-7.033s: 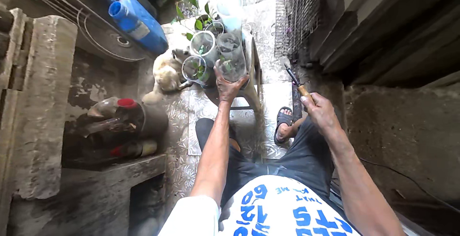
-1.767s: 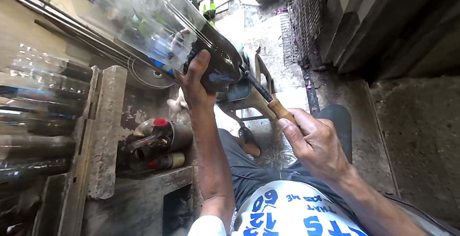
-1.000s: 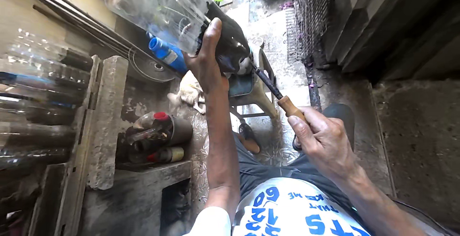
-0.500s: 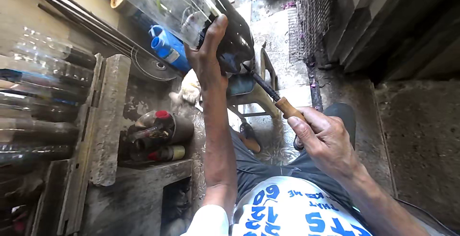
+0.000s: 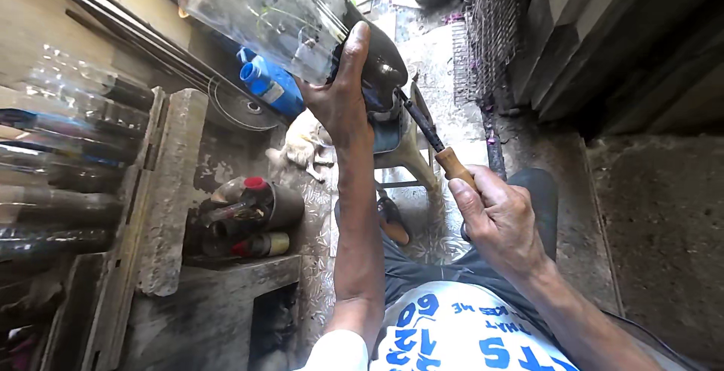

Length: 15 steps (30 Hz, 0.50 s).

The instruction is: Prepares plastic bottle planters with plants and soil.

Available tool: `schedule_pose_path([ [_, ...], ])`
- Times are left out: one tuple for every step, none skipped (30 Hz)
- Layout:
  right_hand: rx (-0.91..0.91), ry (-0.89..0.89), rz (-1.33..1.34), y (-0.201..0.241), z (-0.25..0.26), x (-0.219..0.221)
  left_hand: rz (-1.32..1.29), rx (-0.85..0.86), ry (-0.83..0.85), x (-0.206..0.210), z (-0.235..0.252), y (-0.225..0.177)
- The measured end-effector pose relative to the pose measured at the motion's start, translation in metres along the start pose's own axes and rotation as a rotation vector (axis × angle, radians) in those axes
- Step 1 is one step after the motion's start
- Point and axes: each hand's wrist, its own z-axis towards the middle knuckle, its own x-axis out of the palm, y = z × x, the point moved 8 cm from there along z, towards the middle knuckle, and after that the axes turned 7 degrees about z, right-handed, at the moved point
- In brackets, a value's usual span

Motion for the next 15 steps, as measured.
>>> schedule_pose_path([
  [-0.002, -0.005, -0.009, 0.001, 0.001, 0.001, 0.002, 0.007, -0.011, -0.001, -0.001, 0.001],
  [-0.002, -0.008, -0.018, 0.001, 0.001, 0.002, 0.011, 0.014, -0.019, -0.001, -0.002, 0.001],
  [0.001, -0.010, -0.027, 0.001, 0.002, 0.003, 0.030, 0.022, -0.031, -0.002, -0.003, 0.001],
  [0.006, -0.011, -0.036, 0.001, 0.002, 0.004, 0.050, 0.029, -0.042, -0.003, -0.005, 0.002],
  [0.009, -0.013, -0.043, 0.000, 0.002, 0.005, 0.065, 0.034, -0.048, -0.004, -0.006, 0.002],
  [0.012, -0.014, -0.050, -0.001, 0.002, 0.005, 0.070, 0.038, -0.055, -0.004, -0.007, 0.003],
  [0.013, -0.014, -0.053, -0.002, 0.003, 0.006, 0.070, 0.040, -0.057, -0.004, -0.008, 0.004],
  [0.017, -0.014, -0.055, -0.003, 0.003, 0.006, 0.067, 0.043, -0.057, -0.005, -0.009, 0.006],
  [0.020, -0.015, -0.057, -0.004, 0.003, 0.006, 0.060, 0.048, -0.056, -0.005, -0.009, 0.007],
  [0.022, -0.014, -0.058, -0.004, 0.003, 0.007, 0.057, 0.051, -0.057, -0.006, -0.009, 0.009],
  [0.023, -0.013, -0.055, -0.005, 0.003, 0.007, 0.052, 0.054, -0.058, -0.006, -0.010, 0.010],
  [0.022, -0.013, -0.053, -0.006, 0.003, 0.008, 0.053, 0.052, -0.062, -0.005, -0.011, 0.010],
  [0.023, -0.013, -0.051, -0.007, 0.003, 0.008, 0.063, 0.050, -0.063, -0.005, -0.011, 0.010],
  [0.025, -0.014, -0.050, -0.007, 0.003, 0.009, 0.071, 0.050, -0.066, -0.005, -0.012, 0.009],
  [0.027, -0.014, -0.049, -0.008, 0.004, 0.009, 0.073, 0.053, -0.066, -0.005, -0.013, 0.009],
])
